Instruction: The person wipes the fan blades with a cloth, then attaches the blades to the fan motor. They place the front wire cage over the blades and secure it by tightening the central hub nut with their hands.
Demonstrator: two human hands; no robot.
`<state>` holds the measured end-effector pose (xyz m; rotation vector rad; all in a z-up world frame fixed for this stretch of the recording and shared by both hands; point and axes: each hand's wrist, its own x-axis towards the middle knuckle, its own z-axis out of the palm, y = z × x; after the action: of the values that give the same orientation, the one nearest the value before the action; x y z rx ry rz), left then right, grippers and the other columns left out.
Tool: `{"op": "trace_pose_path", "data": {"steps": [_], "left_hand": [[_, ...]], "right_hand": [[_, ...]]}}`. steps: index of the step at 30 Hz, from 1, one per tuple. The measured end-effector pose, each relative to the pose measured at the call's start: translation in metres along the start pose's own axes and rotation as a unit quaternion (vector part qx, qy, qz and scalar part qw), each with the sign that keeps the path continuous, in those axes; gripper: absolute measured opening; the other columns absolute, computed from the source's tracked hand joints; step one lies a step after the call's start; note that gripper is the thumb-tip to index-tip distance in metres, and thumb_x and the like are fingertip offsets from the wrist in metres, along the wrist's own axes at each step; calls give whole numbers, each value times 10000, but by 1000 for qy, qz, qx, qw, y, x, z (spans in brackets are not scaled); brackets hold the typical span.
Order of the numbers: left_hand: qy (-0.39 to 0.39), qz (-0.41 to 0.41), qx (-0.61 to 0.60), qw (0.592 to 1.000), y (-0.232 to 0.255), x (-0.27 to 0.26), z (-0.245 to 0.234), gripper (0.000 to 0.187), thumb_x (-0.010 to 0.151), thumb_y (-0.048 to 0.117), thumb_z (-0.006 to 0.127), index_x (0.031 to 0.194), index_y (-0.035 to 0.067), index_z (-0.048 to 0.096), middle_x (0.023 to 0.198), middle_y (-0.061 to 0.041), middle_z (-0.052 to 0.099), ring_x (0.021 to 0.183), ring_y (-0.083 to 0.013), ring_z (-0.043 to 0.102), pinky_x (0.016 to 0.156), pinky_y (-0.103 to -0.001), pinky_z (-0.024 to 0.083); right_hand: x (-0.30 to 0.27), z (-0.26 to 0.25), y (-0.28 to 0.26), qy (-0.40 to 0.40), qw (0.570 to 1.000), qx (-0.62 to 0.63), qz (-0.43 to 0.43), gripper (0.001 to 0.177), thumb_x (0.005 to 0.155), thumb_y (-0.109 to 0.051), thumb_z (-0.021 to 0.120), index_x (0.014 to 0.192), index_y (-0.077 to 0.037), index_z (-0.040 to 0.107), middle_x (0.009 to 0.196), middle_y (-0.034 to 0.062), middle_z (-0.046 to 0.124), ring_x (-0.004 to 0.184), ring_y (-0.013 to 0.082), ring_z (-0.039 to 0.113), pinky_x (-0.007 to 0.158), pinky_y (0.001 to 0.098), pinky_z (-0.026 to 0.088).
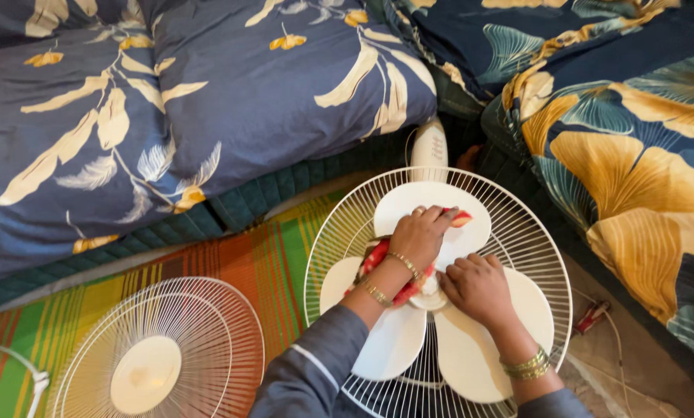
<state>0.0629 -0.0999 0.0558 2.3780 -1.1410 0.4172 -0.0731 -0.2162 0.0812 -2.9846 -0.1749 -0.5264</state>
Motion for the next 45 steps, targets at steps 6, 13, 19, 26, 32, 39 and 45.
{"op": "trace_pose_path", "data": {"steps": [6, 13, 19, 26, 32, 39, 45], "left_hand": [[-117, 75, 79, 987, -24, 72, 46, 551, 885, 116, 517, 1412, 267, 570, 1557, 66, 481, 1452, -200, 381, 1044, -470, 323], [0, 72, -25, 997, -3, 72, 34, 414, 912, 185, 585, 1319, 213, 652, 1440, -44, 574, 1374, -229, 478, 1050, -465, 375], [-27, -62, -48, 997, -2, 63, 14, 389, 948, 210, 595, 1329, 151, 649, 1315, -77, 605, 1305, -259, 518, 1103, -470, 379], [74, -129, 35, 988, 1, 57, 25, 628, 808, 365, 626, 1359, 70, 565, 1392, -174, 530, 1360, -387, 419, 1142, -636, 171], [50, -126, 37, 990, 4, 52, 26, 618, 874, 370, 587, 1412, 68, 551, 1369, -169, 544, 1366, -372, 434, 1183, -637, 170], [75, -135, 19, 988, 2, 50, 22, 556, 898, 324, 576, 1396, 77, 568, 1360, -153, 554, 1359, -349, 449, 1193, -611, 201], [64, -153, 19, 986, 1, 56, 26, 555, 891, 313, 590, 1389, 71, 562, 1343, -164, 546, 1349, -362, 438, 1189, -615, 187]], "right_hand": [[4, 4, 2, 19, 1000, -1, 1, 275, 844, -341, 632, 657, -142, 658, 691, 20, 619, 774, 233, 591, 746, 416, 388], [-1, 5, 11, 26, 999, 13, 36, 296, 841, -343, 645, 646, -121, 659, 706, 24, 641, 780, 226, 605, 747, 401, 399], [-3, 3, 8, 34, 999, 10, 31, 246, 829, -343, 656, 693, -139, 668, 707, 24, 643, 785, 229, 606, 743, 401, 400], [-10, 1, -1, 44, 999, -3, 31, 252, 830, -347, 661, 691, -137, 665, 709, 22, 642, 776, 227, 609, 749, 394, 406], [-13, 1, -4, 60, 998, 0, 23, 286, 825, -341, 664, 639, -123, 659, 697, 20, 637, 758, 235, 603, 747, 398, 409], [-14, 3, 2, 55, 998, 9, 21, 295, 817, -328, 678, 612, -120, 638, 679, 24, 622, 745, 232, 597, 737, 394, 399], [-8, 3, 11, 78, 997, 19, -5, 280, 788, -305, 704, 598, -115, 624, 682, 23, 614, 721, 230, 582, 736, 390, 398]]}}
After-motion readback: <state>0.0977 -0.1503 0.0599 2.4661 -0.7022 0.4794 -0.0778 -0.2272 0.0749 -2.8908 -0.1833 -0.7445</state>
